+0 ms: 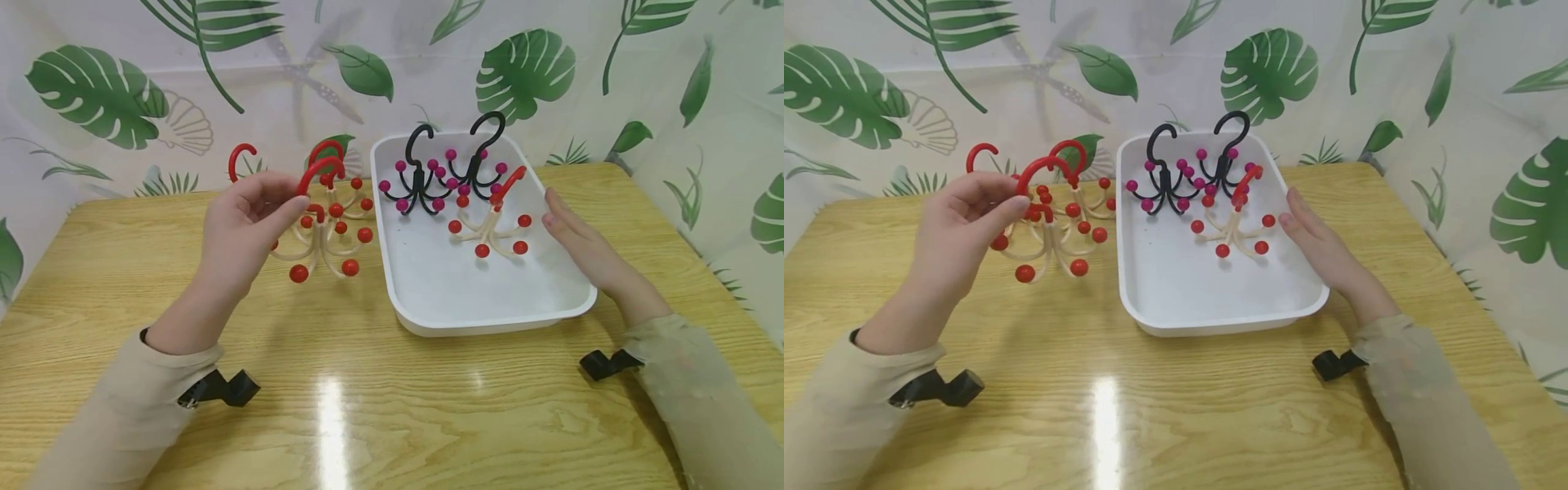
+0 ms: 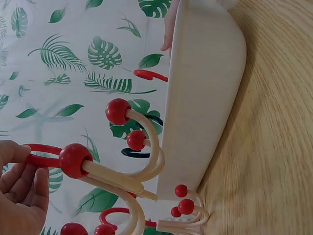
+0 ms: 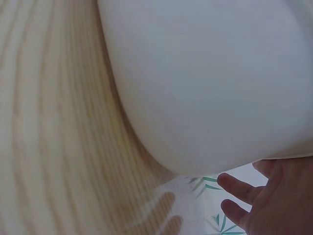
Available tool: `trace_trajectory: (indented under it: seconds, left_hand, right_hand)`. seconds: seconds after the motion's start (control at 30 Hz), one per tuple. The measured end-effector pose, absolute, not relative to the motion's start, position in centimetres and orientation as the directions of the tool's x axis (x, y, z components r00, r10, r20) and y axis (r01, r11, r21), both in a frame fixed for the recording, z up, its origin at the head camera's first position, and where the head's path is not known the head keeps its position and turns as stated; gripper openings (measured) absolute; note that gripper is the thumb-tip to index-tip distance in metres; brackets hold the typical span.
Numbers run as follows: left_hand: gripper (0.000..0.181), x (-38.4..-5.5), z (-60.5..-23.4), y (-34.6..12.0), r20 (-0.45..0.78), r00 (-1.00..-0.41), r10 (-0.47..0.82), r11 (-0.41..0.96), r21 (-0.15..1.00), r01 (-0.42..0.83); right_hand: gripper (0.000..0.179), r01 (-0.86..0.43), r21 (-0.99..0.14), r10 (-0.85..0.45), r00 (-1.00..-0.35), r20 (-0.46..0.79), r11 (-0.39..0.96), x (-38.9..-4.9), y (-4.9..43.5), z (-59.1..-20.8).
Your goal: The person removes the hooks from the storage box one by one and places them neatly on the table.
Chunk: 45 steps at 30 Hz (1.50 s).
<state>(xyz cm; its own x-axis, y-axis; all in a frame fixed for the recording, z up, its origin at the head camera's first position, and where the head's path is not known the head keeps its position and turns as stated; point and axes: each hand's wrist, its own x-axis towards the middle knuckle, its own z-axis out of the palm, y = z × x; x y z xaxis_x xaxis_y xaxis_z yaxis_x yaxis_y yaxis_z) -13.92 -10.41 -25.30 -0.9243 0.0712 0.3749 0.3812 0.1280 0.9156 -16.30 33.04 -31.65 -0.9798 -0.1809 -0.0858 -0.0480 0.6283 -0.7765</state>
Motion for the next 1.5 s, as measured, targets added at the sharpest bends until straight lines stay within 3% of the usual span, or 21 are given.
trace_trajectory:
  seconds: [0.5, 0.87, 1.2, 1.5]
  left_hand:
    - [0.019, -14.3, -27.4, -14.2, 0.334, -0.942, -0.035, 0.249, 0.916, 0.315]
    - [0.018, -14.8, -28.1, -15.8, 0.296, -0.949, -0.11, 0.242, 0.934, 0.263]
    - [0.018, -15.4, -28.8, -16.9, 0.299, -0.947, -0.115, 0.165, 0.946, 0.278]
    - [0.022, -16.1, -29.6, -18.0, 0.24, -0.964, -0.114, 0.255, 0.945, 0.206]
  right_hand:
    - [0.062, -0.024, -0.776, -0.163, -0.981, -0.101, 0.63, -16.5, 33.0, -31.9]
    - [0.062, -0.018, -0.778, -0.157, -0.982, -0.104, 0.628, -16.4, 32.9, -31.8]
    - [0.063, -0.02, -0.774, -0.156, -0.983, -0.101, 0.633, -16.5, 33.0, -31.9]
    - [0.064, -0.021, -0.779, -0.153, -0.983, -0.097, 0.627, -16.4, 33.0, -32.0]
